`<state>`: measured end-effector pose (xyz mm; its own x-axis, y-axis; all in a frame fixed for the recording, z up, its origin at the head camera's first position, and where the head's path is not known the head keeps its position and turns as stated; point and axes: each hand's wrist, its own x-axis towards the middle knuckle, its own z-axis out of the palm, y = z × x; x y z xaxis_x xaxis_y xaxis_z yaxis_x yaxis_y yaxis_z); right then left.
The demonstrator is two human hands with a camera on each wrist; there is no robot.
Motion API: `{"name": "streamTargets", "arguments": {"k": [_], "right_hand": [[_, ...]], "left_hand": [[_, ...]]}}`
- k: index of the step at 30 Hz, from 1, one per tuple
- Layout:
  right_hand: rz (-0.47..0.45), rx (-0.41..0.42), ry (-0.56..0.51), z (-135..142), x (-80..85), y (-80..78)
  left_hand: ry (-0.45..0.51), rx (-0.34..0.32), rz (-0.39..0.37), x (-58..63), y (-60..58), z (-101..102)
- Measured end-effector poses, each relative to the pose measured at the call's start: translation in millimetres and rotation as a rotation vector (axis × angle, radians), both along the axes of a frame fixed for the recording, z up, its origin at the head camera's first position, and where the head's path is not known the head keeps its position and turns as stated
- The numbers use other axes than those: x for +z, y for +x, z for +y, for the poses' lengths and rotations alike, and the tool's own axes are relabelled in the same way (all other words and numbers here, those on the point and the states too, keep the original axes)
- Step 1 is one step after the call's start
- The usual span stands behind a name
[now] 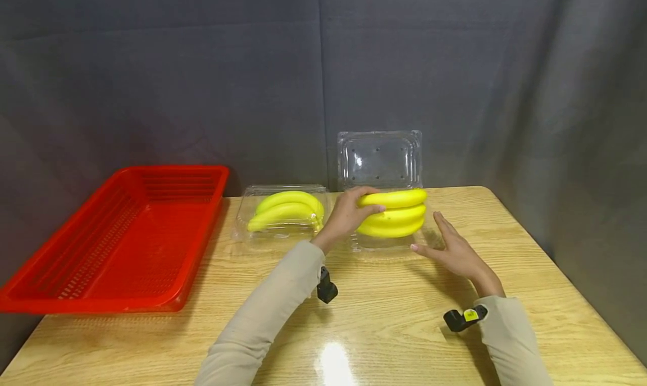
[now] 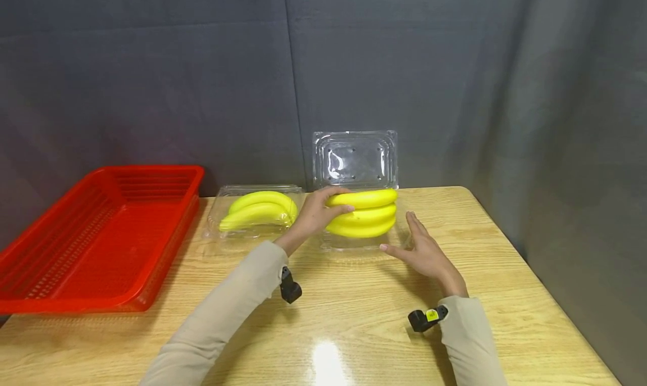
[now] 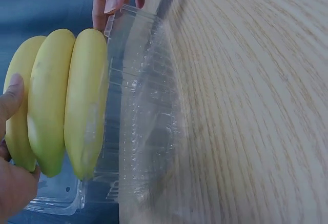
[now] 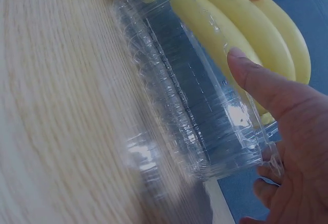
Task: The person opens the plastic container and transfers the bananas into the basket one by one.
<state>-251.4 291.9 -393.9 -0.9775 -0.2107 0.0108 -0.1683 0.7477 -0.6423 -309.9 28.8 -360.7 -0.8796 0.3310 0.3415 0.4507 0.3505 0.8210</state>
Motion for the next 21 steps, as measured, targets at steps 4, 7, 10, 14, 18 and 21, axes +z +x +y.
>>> {"name": "streamTargets", "arguments": {"k": [4, 7, 10, 14, 18, 21], "right_hand": [[0.002, -0.001, -0.004, 0.2, -0.3, -0.3], [0.006, -0.003, -0.009, 0.2, 0.2, -0.3], [0.011, -0.005, -0.008, 0.8, 0.7, 0.0], [0.017, -0.006, -0.007, 0.9, 0.5, 0.7], [0.024, -0.001, -0.012, 0.5, -0.7, 0.8], [0.032, 0.001, -0.010, 0.2, -1.5, 0.4]], "left_hand": [[0.006, -0.003, 0.020, 3.4, 2.7, -3.7], [0.000, -0.002, 0.038, 6.5, 5.3, -5.8], [-0.004, 0.000, 0.050, 9.3, 7.9, -6.6], [-0.011, 0.005, 0.055, 12.2, 12.4, -8.3], [-0.017, 0.011, 0.067, 16.3, 19.3, -13.1], [-0.010, 0.005, 0.072, 20.0, 25.4, -18.3]]}}
